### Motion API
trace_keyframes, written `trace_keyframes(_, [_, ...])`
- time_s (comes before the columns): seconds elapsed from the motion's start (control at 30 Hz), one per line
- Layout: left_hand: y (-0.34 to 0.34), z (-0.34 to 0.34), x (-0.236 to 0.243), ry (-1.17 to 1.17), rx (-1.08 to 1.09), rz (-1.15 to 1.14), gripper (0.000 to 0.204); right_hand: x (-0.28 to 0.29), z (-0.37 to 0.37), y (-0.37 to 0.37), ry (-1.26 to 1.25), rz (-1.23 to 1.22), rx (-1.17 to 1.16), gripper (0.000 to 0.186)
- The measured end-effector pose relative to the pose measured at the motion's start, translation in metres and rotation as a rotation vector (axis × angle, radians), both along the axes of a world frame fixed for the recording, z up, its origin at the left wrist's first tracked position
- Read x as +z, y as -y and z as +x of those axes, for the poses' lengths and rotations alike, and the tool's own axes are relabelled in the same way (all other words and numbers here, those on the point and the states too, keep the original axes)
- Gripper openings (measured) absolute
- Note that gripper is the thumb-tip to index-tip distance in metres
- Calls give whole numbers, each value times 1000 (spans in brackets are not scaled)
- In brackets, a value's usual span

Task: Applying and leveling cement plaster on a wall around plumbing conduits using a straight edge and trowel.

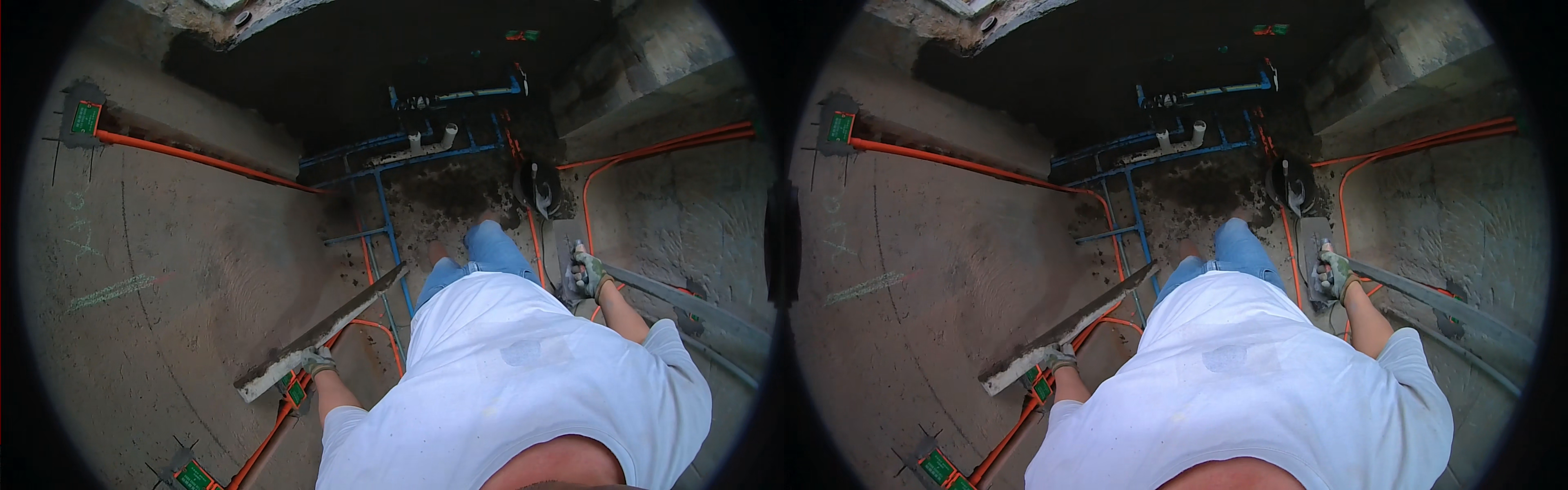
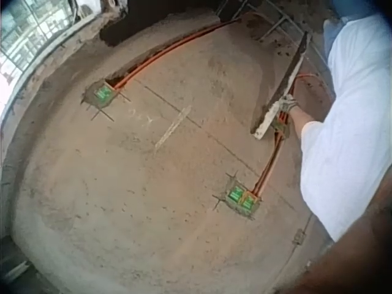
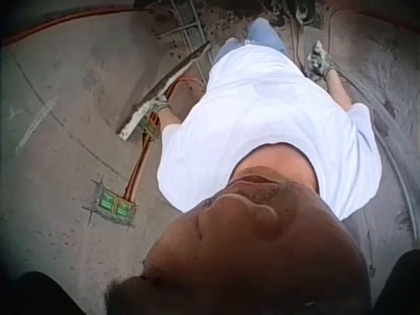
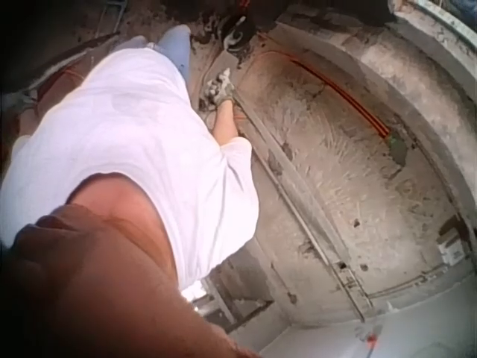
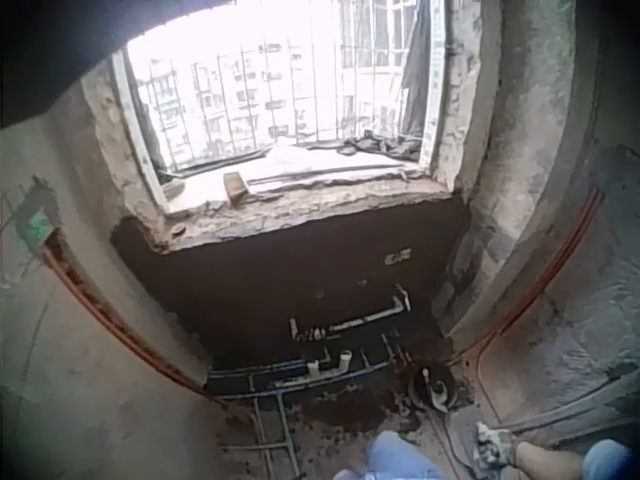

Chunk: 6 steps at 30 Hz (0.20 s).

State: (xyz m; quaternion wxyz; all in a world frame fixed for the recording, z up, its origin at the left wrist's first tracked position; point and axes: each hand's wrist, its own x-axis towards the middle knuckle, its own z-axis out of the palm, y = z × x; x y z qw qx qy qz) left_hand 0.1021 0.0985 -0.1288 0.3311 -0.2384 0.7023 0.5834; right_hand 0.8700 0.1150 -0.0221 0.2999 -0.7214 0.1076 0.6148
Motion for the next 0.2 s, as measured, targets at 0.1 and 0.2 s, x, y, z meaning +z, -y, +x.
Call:
trace_keyframes(0.1, [4, -8, -9, -102, 3, 29, 32, 5, -7, -21, 65, -59, 41, 16])
trace_keyframes(0.2, [32, -12, -29, -309, -365, -281, 35, 11, -15, -47, 96, -93, 142, 13])
